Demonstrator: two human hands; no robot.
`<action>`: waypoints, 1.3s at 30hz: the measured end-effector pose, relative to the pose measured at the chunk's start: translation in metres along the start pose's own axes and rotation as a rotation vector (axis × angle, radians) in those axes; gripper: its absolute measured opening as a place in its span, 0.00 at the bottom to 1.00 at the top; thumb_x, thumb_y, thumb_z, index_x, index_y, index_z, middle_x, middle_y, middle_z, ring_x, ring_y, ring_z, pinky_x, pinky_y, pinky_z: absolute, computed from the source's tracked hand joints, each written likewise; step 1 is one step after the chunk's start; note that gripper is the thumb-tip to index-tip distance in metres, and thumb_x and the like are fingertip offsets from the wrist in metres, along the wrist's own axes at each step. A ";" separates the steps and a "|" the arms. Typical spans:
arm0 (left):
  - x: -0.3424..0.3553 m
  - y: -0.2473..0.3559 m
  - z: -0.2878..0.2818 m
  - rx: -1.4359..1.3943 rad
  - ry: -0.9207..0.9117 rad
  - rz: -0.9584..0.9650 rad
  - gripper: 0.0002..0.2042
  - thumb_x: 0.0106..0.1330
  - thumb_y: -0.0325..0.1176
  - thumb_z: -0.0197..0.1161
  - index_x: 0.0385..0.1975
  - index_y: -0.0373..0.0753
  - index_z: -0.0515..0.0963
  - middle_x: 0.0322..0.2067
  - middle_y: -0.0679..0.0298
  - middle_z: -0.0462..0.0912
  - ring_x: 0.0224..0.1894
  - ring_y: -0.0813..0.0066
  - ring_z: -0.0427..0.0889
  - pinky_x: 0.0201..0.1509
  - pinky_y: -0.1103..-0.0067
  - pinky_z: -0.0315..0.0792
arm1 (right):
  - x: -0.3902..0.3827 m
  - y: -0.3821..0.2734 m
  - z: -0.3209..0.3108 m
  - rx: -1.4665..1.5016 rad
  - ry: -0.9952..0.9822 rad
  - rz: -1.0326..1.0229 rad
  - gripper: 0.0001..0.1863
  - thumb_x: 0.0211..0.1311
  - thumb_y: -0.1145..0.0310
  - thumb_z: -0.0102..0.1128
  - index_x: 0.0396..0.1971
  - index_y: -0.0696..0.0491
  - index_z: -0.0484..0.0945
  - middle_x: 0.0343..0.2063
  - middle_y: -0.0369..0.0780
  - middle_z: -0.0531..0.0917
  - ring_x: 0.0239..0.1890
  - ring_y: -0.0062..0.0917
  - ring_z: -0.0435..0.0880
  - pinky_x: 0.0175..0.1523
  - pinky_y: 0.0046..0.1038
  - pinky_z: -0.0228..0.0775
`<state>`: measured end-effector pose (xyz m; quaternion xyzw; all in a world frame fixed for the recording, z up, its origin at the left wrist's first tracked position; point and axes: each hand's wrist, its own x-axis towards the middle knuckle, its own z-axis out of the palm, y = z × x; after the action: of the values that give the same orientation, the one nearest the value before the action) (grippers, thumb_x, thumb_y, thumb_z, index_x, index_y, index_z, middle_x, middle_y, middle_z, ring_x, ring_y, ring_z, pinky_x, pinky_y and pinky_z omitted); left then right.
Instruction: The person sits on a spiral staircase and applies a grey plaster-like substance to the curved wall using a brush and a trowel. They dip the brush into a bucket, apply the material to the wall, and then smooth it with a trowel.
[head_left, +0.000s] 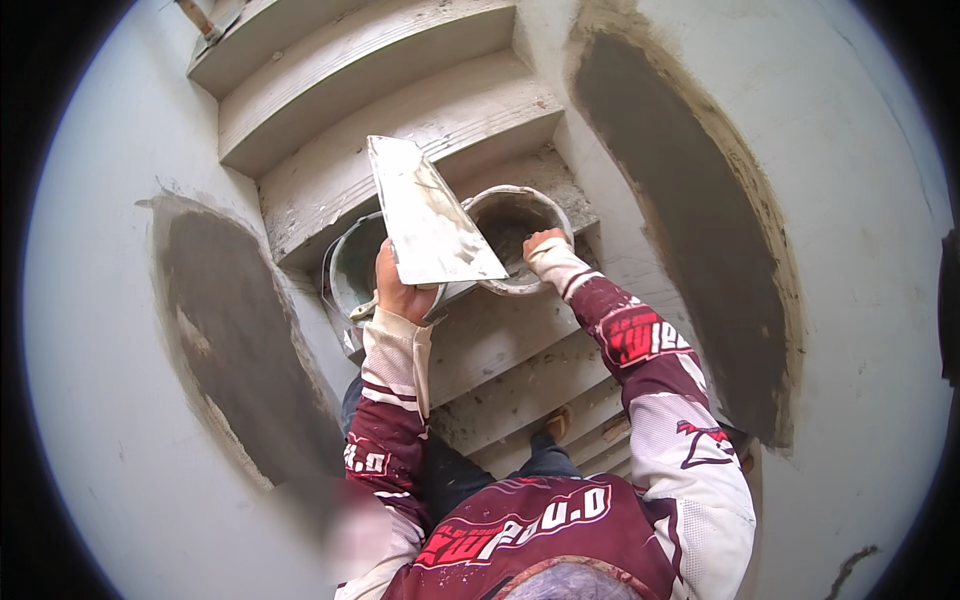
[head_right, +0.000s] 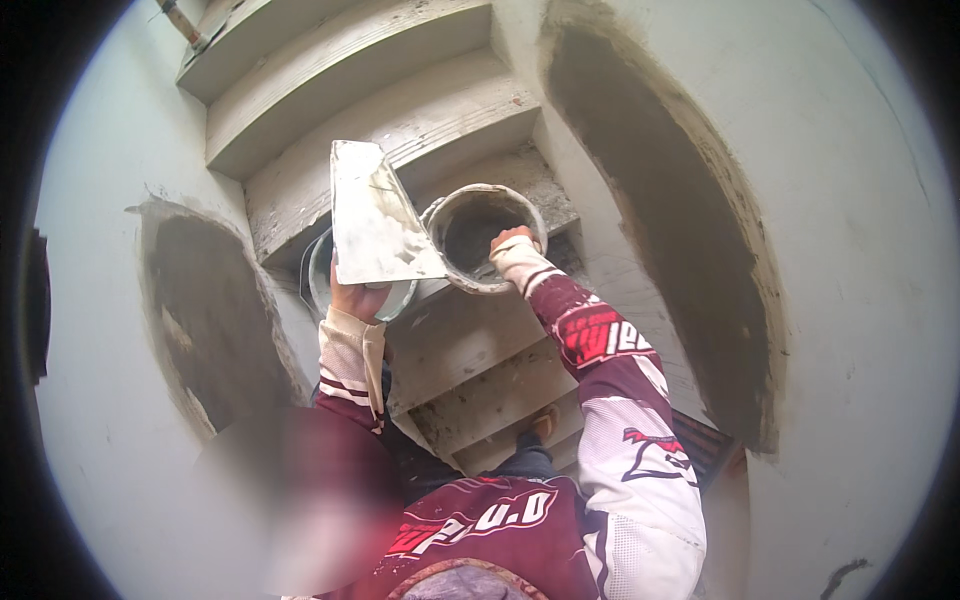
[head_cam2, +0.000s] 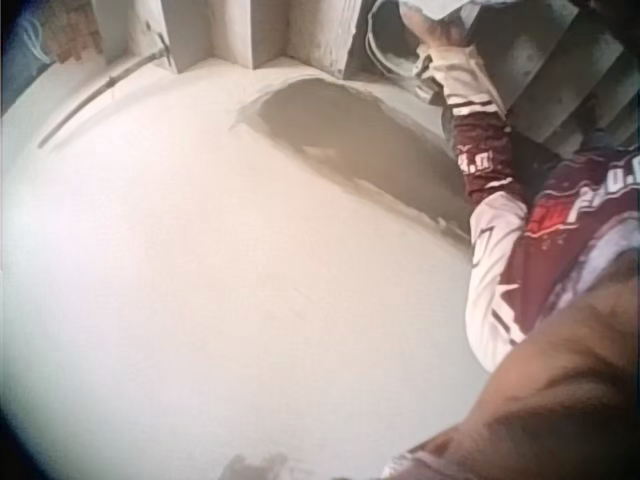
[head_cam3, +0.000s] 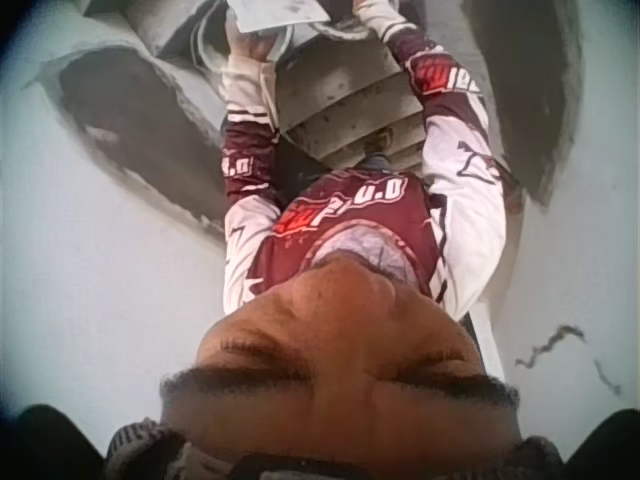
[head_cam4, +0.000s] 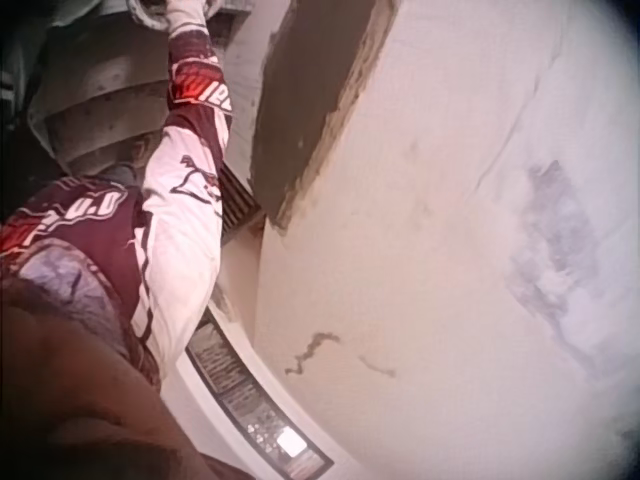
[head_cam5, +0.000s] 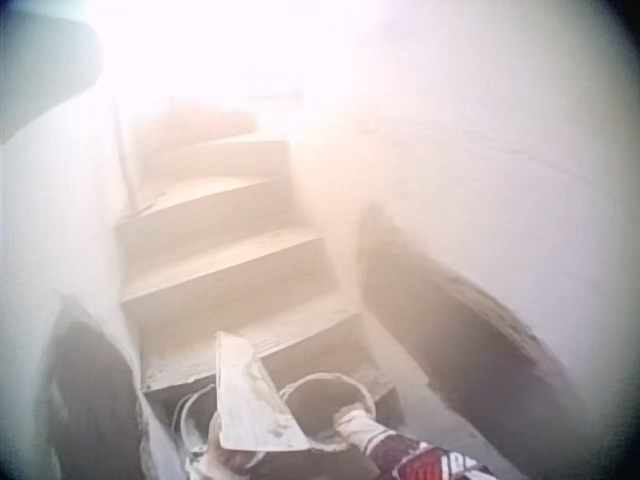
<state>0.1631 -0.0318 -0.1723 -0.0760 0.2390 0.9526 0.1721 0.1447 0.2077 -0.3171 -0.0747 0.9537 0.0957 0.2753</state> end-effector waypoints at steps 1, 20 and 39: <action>-0.002 0.001 0.001 -0.011 0.038 0.010 0.14 0.72 0.31 0.47 0.50 0.30 0.72 0.42 0.56 0.83 0.40 0.66 0.86 0.45 0.72 0.82 | 0.008 -0.011 -0.007 -0.069 -0.074 0.024 0.13 0.64 0.65 0.53 0.36 0.49 0.88 0.37 0.41 0.88 0.38 0.32 0.89 0.36 0.42 0.81; -0.001 0.004 0.014 0.019 0.009 -0.009 0.15 0.74 0.35 0.48 0.50 0.31 0.73 0.43 0.56 0.83 0.41 0.67 0.86 0.46 0.72 0.83 | 0.038 0.005 0.001 0.121 -0.385 -0.034 0.20 0.53 0.63 0.64 0.47 0.51 0.83 0.47 0.45 0.84 0.50 0.36 0.85 0.52 0.36 0.77; 0.019 -0.017 -0.038 -0.004 -0.111 0.056 0.17 0.74 0.37 0.46 0.54 0.33 0.72 0.45 0.57 0.81 0.45 0.64 0.83 0.50 0.68 0.80 | -0.100 0.057 0.030 1.440 0.091 -0.072 0.21 0.63 0.55 0.61 0.46 0.56 0.82 0.23 0.36 0.81 0.17 0.19 0.78 0.22 0.24 0.71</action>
<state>0.1540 -0.0307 -0.2169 -0.0167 0.2292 0.9603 0.1582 0.2329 0.2784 -0.2798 0.0901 0.7876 -0.5689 0.2191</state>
